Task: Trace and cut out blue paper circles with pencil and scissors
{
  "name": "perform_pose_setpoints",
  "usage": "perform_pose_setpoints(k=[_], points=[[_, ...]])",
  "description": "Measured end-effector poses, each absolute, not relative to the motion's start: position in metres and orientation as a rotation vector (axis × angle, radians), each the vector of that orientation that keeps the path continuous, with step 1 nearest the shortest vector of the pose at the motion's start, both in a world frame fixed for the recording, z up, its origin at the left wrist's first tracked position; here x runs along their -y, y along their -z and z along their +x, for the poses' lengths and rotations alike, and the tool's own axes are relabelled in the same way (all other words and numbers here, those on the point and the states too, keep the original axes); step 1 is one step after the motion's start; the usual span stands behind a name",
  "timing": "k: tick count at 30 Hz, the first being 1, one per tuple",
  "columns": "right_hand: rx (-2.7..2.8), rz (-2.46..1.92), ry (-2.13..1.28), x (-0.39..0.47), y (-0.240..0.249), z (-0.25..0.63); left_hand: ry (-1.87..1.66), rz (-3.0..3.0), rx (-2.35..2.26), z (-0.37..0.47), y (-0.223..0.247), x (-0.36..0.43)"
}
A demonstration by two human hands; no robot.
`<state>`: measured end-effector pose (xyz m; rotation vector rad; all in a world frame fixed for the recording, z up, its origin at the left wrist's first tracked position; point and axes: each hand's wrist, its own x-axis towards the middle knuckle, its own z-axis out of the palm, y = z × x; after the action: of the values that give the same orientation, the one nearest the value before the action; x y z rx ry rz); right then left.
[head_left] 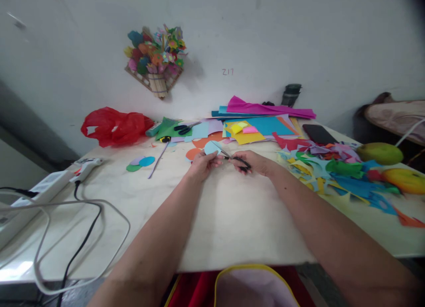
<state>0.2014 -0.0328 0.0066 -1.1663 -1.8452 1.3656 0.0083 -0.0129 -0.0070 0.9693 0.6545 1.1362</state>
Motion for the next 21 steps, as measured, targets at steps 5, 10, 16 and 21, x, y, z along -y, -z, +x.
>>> perform_pose_setpoints(k=[5, 10, 16, 21], points=[[1.86, -1.168, -1.363, 0.0339, -0.0084, 0.2019, -1.118, 0.978, -0.626, 0.0075, 0.0071, 0.0133], [1.856, -1.168, -1.38, 0.034, -0.0094, 0.2018, -1.097, 0.973, -0.627, 0.0077, 0.0083, 0.0124], [1.853, -1.151, -1.396, 0.0348, -0.0101, 0.2014, -1.084, 0.95, -0.656, 0.0078, 0.0083, 0.0122], [1.861, -1.157, -1.4, 0.0347, -0.0105, 0.2014, -1.08, 0.963, -0.651, 0.0079, 0.0075, 0.0131]])
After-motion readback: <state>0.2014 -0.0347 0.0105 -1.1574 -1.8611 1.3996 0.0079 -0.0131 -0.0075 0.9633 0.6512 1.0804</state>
